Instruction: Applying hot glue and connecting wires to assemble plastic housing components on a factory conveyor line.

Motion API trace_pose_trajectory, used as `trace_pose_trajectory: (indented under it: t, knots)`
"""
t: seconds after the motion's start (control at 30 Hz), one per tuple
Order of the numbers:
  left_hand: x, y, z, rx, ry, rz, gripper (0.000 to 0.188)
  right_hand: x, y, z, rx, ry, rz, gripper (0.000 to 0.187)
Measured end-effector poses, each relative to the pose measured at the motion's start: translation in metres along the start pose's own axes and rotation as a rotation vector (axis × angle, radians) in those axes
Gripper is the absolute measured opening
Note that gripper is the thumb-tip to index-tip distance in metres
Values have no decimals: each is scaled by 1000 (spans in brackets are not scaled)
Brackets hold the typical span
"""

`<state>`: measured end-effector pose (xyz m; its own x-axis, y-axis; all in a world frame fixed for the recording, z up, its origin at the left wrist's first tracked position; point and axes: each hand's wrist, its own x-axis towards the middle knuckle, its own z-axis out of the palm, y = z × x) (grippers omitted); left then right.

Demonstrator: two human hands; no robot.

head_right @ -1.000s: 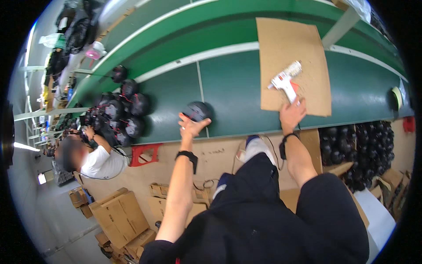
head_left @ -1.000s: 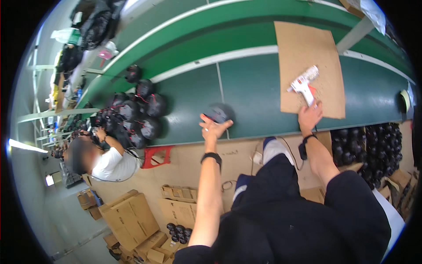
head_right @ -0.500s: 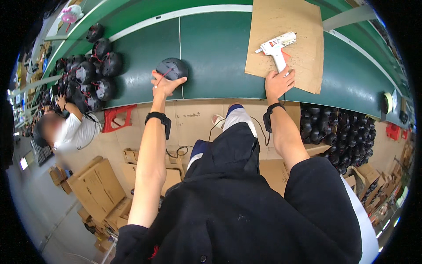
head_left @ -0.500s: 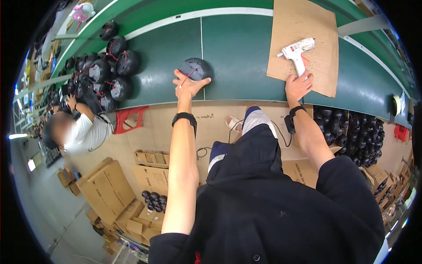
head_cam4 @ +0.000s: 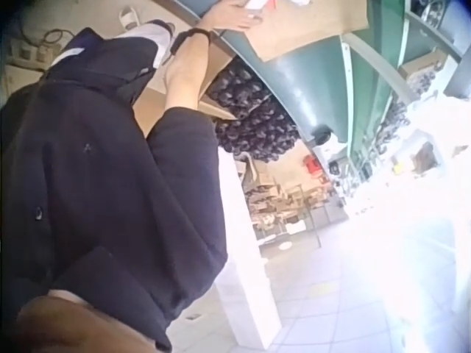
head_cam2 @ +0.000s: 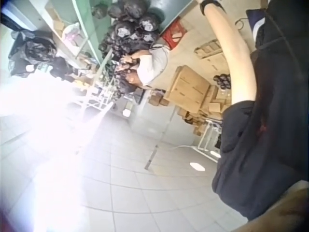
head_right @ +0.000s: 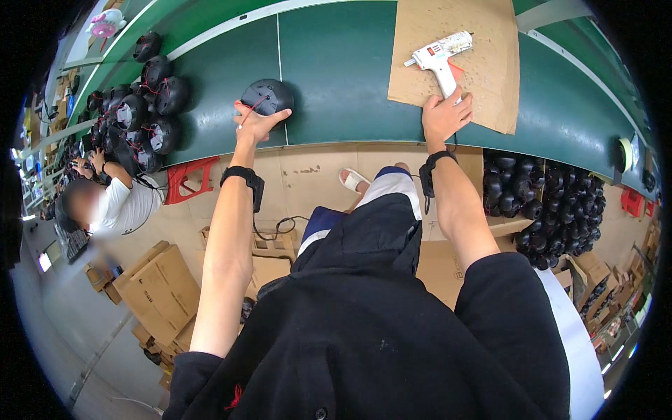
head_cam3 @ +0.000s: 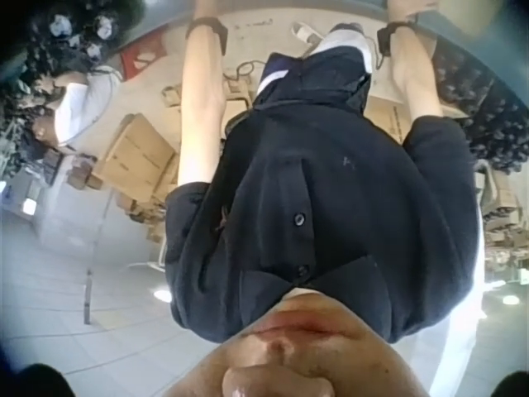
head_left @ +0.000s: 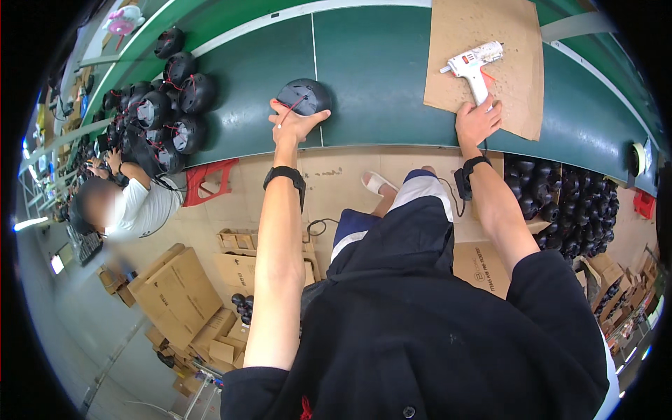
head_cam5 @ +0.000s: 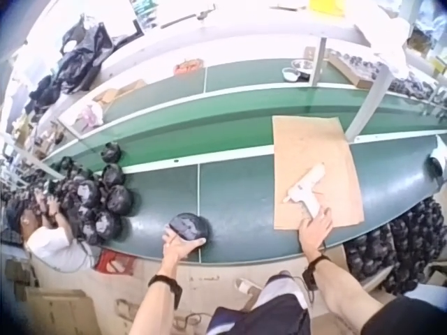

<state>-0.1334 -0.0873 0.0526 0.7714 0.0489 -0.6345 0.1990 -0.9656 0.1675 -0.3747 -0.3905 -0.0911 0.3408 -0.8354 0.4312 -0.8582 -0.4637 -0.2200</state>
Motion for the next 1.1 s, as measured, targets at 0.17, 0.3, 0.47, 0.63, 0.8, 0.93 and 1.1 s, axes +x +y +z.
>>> trace_pose_trajectory:
  t: [0.17, 0.3, 0.47, 0.63, 0.8, 0.93, 1.1]
  knots:
    - [7, -5, 2, -13, 53, -4, 146, -1, -3, 0, -11, -22, 18, 59]
    - [18, -16, 9, 14, 149, 39, 149, 1, -8, -1, -61, 6, 7, 61]
    - [5, -6, 7, -28, 39, 16, 143, 1, -3, -4, -40, -22, 25, 61]
    - [8, -14, 6, 7, 83, 35, 148, -1, -9, -9, -35, -39, 45, 61]
    - [1, -12, 2, 22, 84, 33, 144, -5, -7, -10, -48, -59, 50, 61]
    - [-2, -4, 0, -32, 43, 24, 138, 3, -7, -9, -65, -48, 49, 60]
    - [-4, -7, -2, -31, 52, 44, 139, 4, -10, -12, -49, -49, 35, 59]
